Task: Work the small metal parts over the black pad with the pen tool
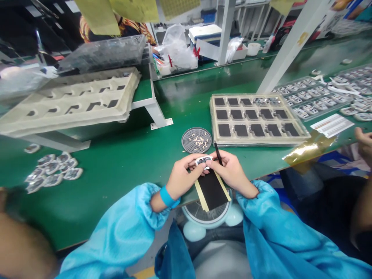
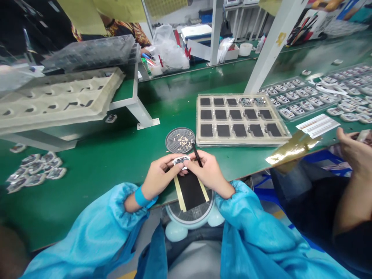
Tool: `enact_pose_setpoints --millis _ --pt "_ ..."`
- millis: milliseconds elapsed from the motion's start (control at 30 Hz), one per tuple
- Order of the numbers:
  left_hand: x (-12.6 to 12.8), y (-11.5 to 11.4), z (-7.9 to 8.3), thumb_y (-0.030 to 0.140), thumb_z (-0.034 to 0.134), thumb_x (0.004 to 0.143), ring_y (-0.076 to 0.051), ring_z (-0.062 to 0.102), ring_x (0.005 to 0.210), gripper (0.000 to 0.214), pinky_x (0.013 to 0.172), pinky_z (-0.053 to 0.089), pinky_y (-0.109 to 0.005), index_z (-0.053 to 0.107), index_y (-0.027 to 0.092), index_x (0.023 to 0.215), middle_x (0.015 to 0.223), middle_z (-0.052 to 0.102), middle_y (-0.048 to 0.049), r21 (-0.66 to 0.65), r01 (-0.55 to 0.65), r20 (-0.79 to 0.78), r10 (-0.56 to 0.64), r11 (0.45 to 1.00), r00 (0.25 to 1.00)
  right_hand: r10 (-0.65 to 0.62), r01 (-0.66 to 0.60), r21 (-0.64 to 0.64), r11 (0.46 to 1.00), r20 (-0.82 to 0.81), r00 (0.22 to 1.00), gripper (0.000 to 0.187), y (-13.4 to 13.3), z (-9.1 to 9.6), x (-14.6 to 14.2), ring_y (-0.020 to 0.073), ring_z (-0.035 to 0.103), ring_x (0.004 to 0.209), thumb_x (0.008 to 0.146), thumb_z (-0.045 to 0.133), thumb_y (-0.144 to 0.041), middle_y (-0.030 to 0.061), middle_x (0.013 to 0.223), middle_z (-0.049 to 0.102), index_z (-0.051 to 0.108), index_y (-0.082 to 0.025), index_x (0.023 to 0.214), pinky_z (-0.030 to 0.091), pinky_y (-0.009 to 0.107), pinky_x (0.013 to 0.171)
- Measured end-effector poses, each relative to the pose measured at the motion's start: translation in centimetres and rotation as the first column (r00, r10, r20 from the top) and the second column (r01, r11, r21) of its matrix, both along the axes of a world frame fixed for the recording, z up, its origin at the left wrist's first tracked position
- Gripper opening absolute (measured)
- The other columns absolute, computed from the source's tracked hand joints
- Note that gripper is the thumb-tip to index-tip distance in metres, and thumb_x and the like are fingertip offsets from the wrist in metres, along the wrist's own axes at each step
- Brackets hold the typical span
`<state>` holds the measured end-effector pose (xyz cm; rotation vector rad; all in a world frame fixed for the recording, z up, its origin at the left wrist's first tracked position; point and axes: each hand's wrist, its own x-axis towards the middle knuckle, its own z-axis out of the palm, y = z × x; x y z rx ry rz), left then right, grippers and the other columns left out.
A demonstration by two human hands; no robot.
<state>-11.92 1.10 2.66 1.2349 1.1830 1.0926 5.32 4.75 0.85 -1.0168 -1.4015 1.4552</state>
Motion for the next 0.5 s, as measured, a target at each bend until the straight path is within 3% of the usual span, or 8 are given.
enact_pose_setpoints --millis 167,500 --pt "0.07 -0.10 -0.11 0.033 0.072 0.088 -0.020 0.077 0.079 0.031 0.075 0.064 -0.030 0.072 0.014 0.112 0.098 0.079 -0.0085 0.019 0.007 -0.021 -0.006 1.000 1.000 0.007 -0.007 -0.010 1.000 0.006 1.000 0.030 -0.16 -0.32 0.04 0.0145 0.060 0.067 0.078 0.081 -0.044 -0.0005 0.075 0.067 0.066 -0.020 0.085 0.049 0.027 0.062" --pt "-0.12 -0.08 -0.39 0.031 0.071 0.090 -0.020 0.077 0.080 0.029 0.075 0.064 -0.030 0.074 0.015 0.114 0.097 0.080 -0.0072 0.036 -0.011 -0.046 0.013 0.999 0.999 0.035 -0.036 -0.040 0.999 -0.035 0.999 0.033 0.04 0.31 -0.16 0.0163 0.066 0.071 0.075 0.084 -0.045 0.0003 0.079 0.070 0.065 -0.021 0.085 0.056 0.029 0.067"
